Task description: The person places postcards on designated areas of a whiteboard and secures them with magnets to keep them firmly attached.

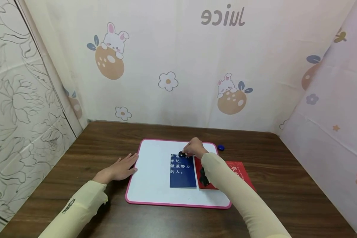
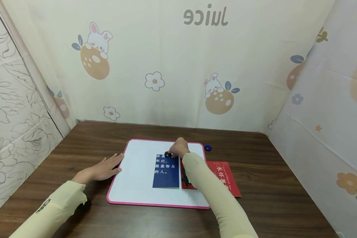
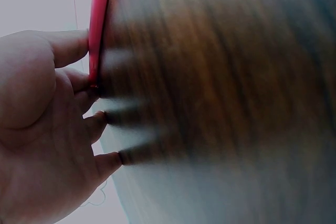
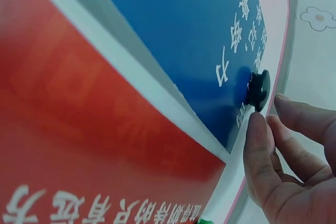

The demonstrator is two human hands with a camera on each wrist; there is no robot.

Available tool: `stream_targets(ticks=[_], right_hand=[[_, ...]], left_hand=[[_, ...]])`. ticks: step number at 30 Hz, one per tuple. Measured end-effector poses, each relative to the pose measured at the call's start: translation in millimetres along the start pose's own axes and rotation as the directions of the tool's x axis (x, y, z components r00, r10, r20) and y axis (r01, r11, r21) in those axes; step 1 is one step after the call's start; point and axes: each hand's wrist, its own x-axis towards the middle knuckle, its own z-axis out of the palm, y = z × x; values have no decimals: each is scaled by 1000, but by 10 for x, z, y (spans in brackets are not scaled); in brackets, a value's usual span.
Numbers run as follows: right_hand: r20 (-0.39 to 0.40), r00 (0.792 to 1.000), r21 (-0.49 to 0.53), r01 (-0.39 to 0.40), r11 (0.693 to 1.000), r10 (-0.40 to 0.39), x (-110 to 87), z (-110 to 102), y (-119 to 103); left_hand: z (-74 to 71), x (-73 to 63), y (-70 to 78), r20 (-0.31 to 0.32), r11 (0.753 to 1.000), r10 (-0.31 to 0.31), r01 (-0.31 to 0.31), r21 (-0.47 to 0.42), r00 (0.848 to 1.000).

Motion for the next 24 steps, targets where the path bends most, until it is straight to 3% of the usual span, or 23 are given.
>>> stream_targets(ticks=[14, 24], right_hand=[[-24, 1000, 4, 11, 1000, -11, -108, -260, 100], [-56, 997, 24, -56, 998, 57, -115, -473, 176]], left_hand=[[31, -11, 13, 3, 1000, 10, -10, -13, 1000], [24, -8, 6, -3, 1000, 22, -22, -12, 1000]])
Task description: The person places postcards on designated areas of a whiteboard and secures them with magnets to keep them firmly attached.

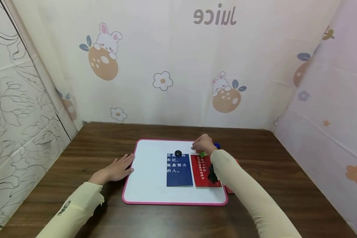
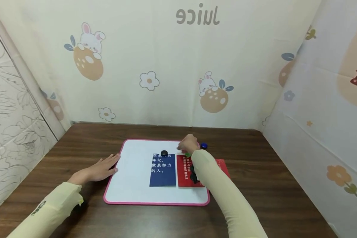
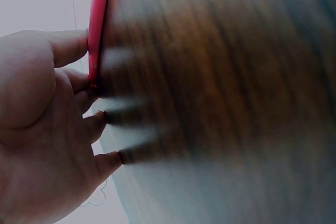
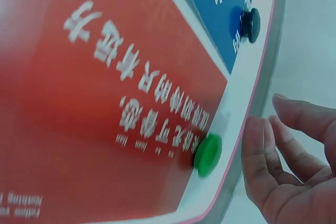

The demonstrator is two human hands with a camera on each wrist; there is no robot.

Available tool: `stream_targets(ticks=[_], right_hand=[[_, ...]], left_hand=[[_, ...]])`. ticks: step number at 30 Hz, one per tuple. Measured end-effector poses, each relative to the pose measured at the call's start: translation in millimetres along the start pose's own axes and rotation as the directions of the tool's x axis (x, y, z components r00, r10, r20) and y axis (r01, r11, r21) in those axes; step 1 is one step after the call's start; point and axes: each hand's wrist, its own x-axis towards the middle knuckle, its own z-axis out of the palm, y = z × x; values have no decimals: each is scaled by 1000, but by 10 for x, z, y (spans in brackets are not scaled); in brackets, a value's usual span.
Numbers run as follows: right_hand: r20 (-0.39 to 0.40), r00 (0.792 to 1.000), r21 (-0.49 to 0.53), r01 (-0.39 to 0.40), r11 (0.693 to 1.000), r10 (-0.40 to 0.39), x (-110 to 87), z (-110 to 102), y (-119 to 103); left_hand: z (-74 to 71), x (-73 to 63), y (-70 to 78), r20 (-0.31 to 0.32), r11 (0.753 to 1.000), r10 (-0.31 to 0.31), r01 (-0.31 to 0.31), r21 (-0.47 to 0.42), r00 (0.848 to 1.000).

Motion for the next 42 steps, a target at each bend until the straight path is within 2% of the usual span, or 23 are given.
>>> stream_targets(ticks=[10, 17, 22, 27, 30, 35, 42], right_hand=[[-22, 999, 20, 23, 1000, -23, -87, -221, 138], [-25, 1000, 8, 3, 1000, -3, -137, -398, 302], [-39, 999, 14, 14, 1000, -13, -156, -530, 371], [-79, 997, 8, -20, 1000, 20, -132, -626, 447], [-96, 994, 1, -53, 999, 53, -116, -670, 503], [-90, 993, -1, -81, 997, 80, -112, -731, 603], [-84, 995, -5, -56, 998, 55, -174, -813, 683]], left_hand=[[15, 10, -43, -2, 1000, 4, -4, 2, 1000], [43, 12, -72, -8, 999, 27, -27, -28, 1000], [33, 13, -59, -7, 999, 28, -28, -14, 1000], [18, 17, -22, 3, 1000, -3, 3, 15, 1000], [12, 15, -29, 0, 1000, 10, -10, 8, 1000], [40, 29, -89, 0, 999, 33, -33, -8, 999], [93, 52, -185, -25, 998, 61, -61, -11, 998]])
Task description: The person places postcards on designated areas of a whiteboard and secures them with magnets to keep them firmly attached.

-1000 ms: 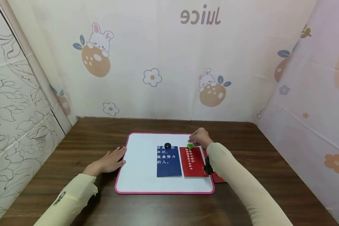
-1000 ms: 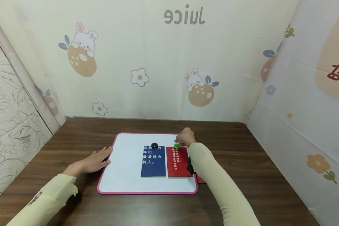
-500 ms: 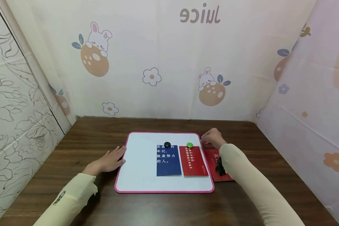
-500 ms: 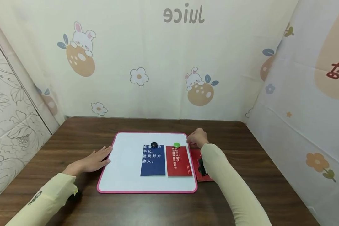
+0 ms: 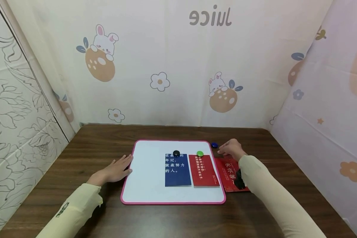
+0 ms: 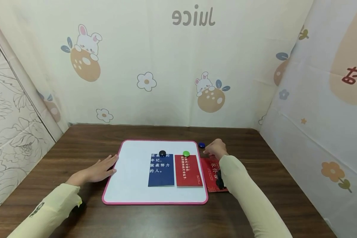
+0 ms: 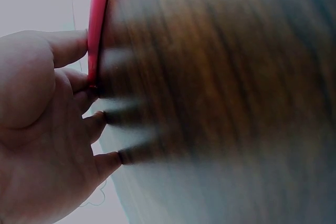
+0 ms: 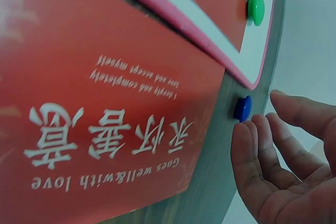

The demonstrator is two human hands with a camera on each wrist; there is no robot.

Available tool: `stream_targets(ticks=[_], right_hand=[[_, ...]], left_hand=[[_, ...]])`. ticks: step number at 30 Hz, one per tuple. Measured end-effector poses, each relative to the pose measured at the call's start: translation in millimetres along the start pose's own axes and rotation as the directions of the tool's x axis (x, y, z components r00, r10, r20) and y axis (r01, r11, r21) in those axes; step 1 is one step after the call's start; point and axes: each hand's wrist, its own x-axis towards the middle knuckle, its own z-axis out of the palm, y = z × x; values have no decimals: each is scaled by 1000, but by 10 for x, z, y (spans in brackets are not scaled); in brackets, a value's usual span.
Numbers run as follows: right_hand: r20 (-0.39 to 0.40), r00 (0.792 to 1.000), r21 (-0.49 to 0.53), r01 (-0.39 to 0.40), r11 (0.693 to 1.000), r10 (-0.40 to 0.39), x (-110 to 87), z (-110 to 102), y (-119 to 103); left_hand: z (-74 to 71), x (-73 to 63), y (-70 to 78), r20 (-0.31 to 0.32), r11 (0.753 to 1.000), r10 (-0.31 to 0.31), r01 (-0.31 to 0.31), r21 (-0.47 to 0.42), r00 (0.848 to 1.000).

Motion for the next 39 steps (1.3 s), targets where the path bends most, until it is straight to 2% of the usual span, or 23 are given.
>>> stream_targets(ticks=[5, 14, 19, 33, 39], right_hand=[[3, 1000, -20, 5, 1000, -5, -11, -63, 78], [4, 999, 17, -45, 999, 45, -34, -201, 184], [7, 999, 25, -44, 999, 44, -73, -264, 243], [2, 992, 8, -127, 992, 127, -150, -393, 389], [21, 991, 7, -133, 991, 132, -188, -438, 451]], left_hand=[[-21, -17, 10, -5, 999, 20, -20, -38, 1000], [-84, -41, 169, 15, 999, -38, 38, -4, 999], [-79, -44, 180, 19, 999, -43, 42, 12, 999], [-68, -51, 174, 16, 1000, -27, 27, 13, 1000], [-65, -47, 164, 13, 1000, -19, 19, 13, 1000]])
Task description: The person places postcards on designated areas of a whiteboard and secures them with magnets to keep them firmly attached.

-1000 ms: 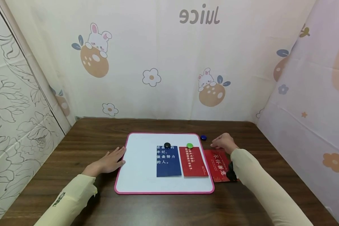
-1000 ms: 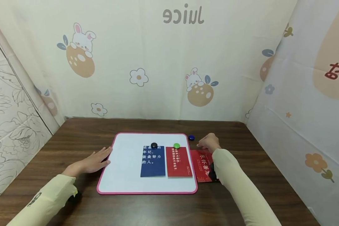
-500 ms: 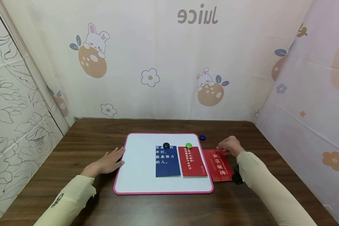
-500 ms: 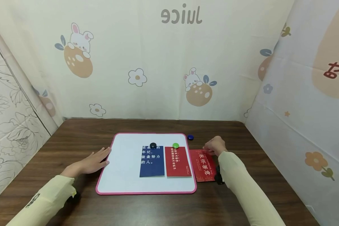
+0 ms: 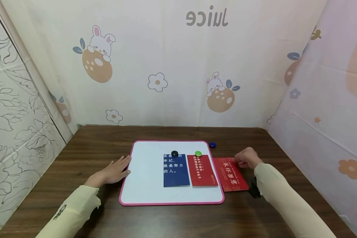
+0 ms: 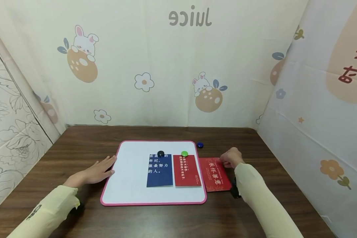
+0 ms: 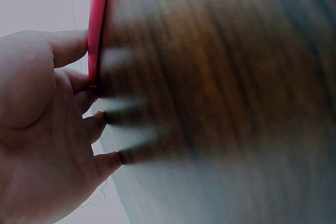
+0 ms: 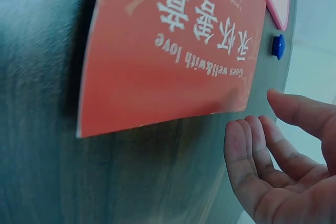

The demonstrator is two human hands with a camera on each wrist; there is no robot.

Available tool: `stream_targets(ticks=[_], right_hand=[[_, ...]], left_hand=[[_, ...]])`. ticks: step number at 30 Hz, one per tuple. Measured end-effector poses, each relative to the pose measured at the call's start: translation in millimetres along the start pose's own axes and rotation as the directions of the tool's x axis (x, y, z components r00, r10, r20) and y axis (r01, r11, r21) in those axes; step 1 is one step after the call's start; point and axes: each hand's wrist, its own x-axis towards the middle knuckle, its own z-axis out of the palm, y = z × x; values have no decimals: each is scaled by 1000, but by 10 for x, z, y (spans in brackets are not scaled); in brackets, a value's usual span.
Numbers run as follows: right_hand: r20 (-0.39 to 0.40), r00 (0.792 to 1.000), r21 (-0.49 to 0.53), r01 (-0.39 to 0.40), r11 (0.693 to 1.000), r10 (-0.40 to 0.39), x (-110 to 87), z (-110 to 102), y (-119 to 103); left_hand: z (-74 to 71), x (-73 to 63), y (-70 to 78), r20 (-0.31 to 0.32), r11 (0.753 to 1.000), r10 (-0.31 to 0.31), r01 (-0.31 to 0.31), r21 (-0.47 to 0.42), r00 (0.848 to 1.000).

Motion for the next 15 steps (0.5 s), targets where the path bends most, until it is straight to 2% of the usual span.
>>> stream_targets(ticks=[9, 15], right_hand=[[53, 997, 38, -49, 998, 47, 87, -75, 148], [79, 992, 60, -108, 992, 103, 60, -91, 166]], left_hand=[[2, 3, -24, -2, 1000, 8, -8, -1, 1000], [-5, 3, -16, -1, 1000, 13, -13, -8, 1000]])
